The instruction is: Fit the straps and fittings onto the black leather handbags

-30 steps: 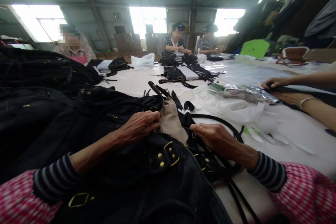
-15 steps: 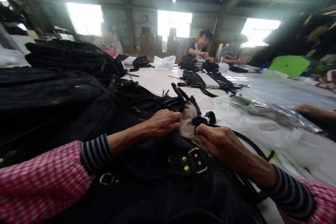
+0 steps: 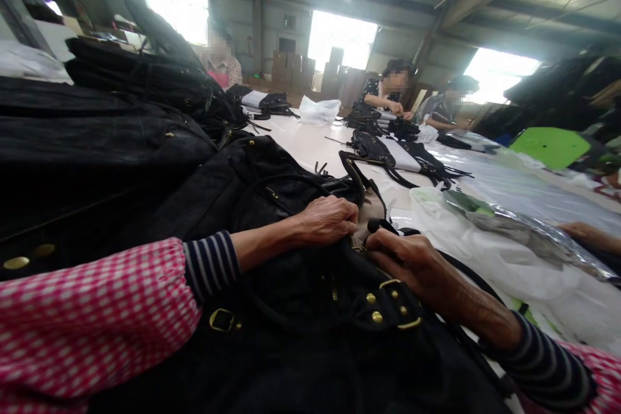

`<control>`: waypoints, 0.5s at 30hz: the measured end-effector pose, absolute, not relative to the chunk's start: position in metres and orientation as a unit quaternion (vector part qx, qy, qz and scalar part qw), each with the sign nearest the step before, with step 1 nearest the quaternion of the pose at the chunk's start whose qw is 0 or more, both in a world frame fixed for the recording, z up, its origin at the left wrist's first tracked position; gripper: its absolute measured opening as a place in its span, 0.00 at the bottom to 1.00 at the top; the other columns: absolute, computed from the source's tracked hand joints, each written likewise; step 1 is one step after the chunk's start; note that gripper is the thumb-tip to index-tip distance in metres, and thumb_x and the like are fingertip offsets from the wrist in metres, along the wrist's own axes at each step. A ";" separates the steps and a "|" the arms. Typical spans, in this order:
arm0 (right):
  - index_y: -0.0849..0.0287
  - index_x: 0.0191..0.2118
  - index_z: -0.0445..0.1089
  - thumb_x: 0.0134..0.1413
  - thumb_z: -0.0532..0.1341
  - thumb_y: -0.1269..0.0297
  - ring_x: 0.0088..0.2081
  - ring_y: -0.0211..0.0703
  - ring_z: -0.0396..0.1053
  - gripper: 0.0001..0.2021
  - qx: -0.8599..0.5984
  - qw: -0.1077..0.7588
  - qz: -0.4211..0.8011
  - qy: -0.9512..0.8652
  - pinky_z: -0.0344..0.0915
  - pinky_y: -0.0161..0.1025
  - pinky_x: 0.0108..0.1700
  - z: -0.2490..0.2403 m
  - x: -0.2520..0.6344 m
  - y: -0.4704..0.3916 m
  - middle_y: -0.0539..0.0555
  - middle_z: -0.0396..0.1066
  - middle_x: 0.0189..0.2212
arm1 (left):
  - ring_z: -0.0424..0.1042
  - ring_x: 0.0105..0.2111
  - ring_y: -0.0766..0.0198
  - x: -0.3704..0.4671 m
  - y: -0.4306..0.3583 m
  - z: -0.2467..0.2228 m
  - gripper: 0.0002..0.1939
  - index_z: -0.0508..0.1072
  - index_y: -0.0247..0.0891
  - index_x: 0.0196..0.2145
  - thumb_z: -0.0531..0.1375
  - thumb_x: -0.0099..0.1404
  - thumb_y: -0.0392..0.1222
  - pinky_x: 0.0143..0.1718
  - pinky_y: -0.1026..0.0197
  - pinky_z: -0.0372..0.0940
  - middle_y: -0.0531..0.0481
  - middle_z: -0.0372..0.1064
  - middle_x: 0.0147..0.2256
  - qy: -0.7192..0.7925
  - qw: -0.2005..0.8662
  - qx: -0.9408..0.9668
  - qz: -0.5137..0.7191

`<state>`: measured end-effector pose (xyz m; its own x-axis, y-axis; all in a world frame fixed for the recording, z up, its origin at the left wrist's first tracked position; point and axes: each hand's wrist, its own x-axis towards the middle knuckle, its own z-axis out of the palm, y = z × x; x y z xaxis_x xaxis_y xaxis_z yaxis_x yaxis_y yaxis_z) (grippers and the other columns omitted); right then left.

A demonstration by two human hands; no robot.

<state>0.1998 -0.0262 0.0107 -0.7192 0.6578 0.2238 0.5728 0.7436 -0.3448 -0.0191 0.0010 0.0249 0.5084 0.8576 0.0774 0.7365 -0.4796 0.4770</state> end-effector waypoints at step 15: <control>0.57 0.35 0.63 0.65 0.55 0.67 0.24 0.36 0.65 0.06 -0.334 0.172 0.131 -0.917 0.56 0.33 0.28 0.009 0.197 -0.027 0.47 0.64 0.23 | 0.69 0.31 0.62 -0.018 0.000 0.024 0.06 0.75 0.39 0.32 0.57 0.63 0.38 0.30 0.61 0.53 0.52 0.71 0.28 0.480 0.186 0.843 0.154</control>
